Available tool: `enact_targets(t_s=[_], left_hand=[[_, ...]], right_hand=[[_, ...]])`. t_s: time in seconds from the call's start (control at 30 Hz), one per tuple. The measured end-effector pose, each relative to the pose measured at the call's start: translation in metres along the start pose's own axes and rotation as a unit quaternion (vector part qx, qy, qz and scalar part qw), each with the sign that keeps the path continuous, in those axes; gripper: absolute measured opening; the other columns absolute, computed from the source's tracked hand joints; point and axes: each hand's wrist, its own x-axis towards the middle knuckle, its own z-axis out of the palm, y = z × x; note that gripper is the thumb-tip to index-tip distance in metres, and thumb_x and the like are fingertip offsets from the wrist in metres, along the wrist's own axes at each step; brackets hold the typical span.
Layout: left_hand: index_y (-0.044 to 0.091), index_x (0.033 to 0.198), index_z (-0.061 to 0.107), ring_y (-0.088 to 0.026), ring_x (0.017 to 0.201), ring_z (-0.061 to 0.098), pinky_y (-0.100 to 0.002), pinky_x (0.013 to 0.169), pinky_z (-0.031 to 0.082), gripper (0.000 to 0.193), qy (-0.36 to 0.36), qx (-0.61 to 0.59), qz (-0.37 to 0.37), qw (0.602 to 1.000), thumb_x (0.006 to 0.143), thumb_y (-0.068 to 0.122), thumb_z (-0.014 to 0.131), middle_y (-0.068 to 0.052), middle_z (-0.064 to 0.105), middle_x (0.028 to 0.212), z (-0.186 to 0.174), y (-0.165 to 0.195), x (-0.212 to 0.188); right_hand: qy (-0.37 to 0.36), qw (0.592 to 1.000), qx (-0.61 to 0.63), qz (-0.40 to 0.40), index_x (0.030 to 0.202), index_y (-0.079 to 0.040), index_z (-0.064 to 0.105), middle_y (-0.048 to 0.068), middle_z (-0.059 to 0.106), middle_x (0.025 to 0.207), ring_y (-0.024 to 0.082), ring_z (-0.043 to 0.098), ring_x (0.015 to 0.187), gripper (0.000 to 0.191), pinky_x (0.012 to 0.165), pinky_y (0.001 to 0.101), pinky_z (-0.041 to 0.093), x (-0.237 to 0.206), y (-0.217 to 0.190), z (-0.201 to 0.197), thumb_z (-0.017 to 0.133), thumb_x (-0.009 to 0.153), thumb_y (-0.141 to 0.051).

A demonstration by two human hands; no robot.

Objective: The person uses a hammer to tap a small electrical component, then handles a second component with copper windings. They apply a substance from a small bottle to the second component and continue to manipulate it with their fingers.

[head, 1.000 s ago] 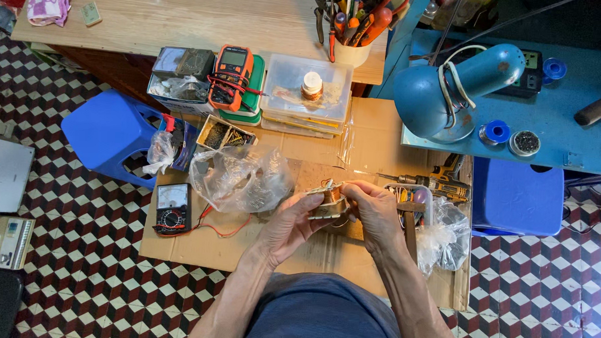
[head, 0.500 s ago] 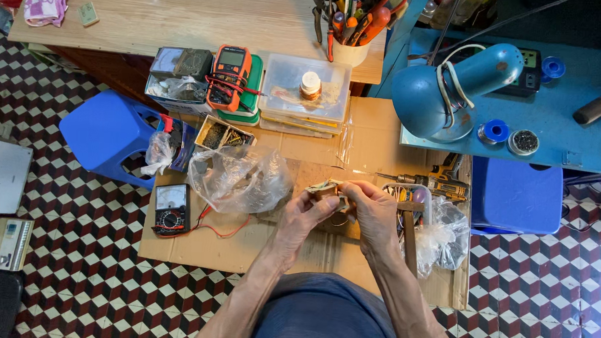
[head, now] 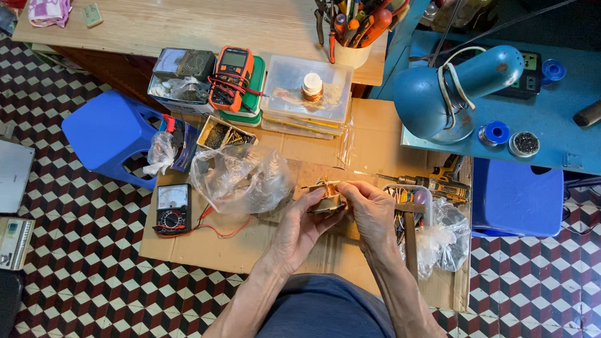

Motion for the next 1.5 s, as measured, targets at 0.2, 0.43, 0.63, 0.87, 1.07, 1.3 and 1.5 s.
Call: enact_targets(t_s=[0.2, 0.43, 0.63, 0.87, 1.07, 1.3, 1.5], left_hand=[[0.005, 0.12, 0.066, -0.02, 0.109, 0.067, -0.038, 0.101, 0.053, 0.033, -0.02, -0.006, -0.002, 1.0, 0.096, 0.026, 0.068, -0.008, 0.071, 0.114, -0.006, -0.001, 0.0], [0.002, 0.123, 0.064, -0.024, 0.111, 0.067, -0.039, 0.104, 0.054, 0.038, -0.065, -0.023, -0.025, 0.997, 0.096, 0.027, 0.071, -0.01, 0.07, 0.117, -0.011, -0.003, 0.0], [-0.002, 0.127, 0.061, -0.027, 0.112, 0.068, -0.042, 0.105, 0.054, 0.042, -0.064, -0.079, -0.053, 0.993, 0.097, 0.026, 0.066, -0.014, 0.07, 0.12, -0.017, -0.002, 0.002], [-0.004, 0.134, 0.059, -0.029, 0.112, 0.068, -0.045, 0.107, 0.052, 0.045, -0.121, -0.102, -0.081, 0.984, 0.106, 0.031, 0.059, -0.019, 0.07, 0.122, -0.019, 0.001, 0.002], [-0.005, 0.131, 0.06, -0.032, 0.11, 0.069, -0.044, 0.105, 0.053, 0.049, -0.165, -0.187, -0.114, 0.962, 0.104, 0.036, 0.055, -0.021, 0.071, 0.117, -0.014, 0.001, 0.0], [-0.005, 0.13, 0.06, -0.032, 0.107, 0.07, -0.045, 0.104, 0.056, 0.048, -0.147, -0.222, -0.1, 0.959, 0.108, 0.038, 0.053, -0.02, 0.07, 0.116, -0.012, -0.007, 0.003], [-0.001, 0.127, 0.061, -0.028, 0.102, 0.072, -0.042, 0.096, 0.059, 0.052, -0.069, -0.108, -0.054, 0.99, 0.103, 0.044, 0.055, -0.017, 0.072, 0.113, -0.006, -0.005, 0.001]], right_hand=[[-0.002, 1.0, 0.003, 0.003, 0.094, 0.002, 0.08, 0.0, 0.064, 0.068, 0.005, 0.05, 0.054, 0.015, 0.046, 0.0201, 0.037, 0.005, 0.003, -0.004, 0.074, 0.091, -0.012], [-0.009, 0.999, 0.042, 0.016, 0.096, 0.002, 0.079, 0.002, 0.069, 0.074, 0.006, 0.056, 0.057, 0.014, 0.048, 0.02, 0.039, 0.007, 0.003, -0.007, 0.072, 0.091, -0.01], [-0.045, 0.997, 0.048, 0.039, 0.102, 0.002, 0.077, 0.003, 0.073, 0.081, 0.004, 0.062, 0.063, 0.018, 0.056, 0.0174, 0.048, 0.009, 0.01, -0.009, 0.069, 0.094, -0.012], [-0.095, 0.987, 0.113, 0.061, 0.094, 0.001, 0.07, 0.0, 0.066, 0.072, 0.001, 0.049, 0.051, 0.008, 0.047, 0.0163, 0.039, 0.019, 0.018, -0.018, 0.067, 0.094, -0.007], [-0.1, 0.977, 0.176, 0.062, 0.086, -0.002, 0.065, 0.001, 0.063, 0.07, 0.001, 0.045, 0.05, 0.009, 0.046, 0.0157, 0.036, 0.017, 0.016, -0.02, 0.068, 0.095, -0.005], [-0.077, 0.974, 0.199, 0.073, 0.082, -0.002, 0.063, 0.004, 0.064, 0.07, 0.004, 0.044, 0.047, 0.011, 0.046, 0.0169, 0.034, 0.018, 0.019, -0.02, 0.067, 0.092, -0.002], [-0.004, 0.987, 0.148, 0.069, 0.091, 0.004, 0.069, 0.006, 0.068, 0.073, 0.003, 0.043, 0.046, 0.007, 0.044, 0.0175, 0.033, 0.017, 0.017, -0.023, 0.068, 0.088, -0.002]])
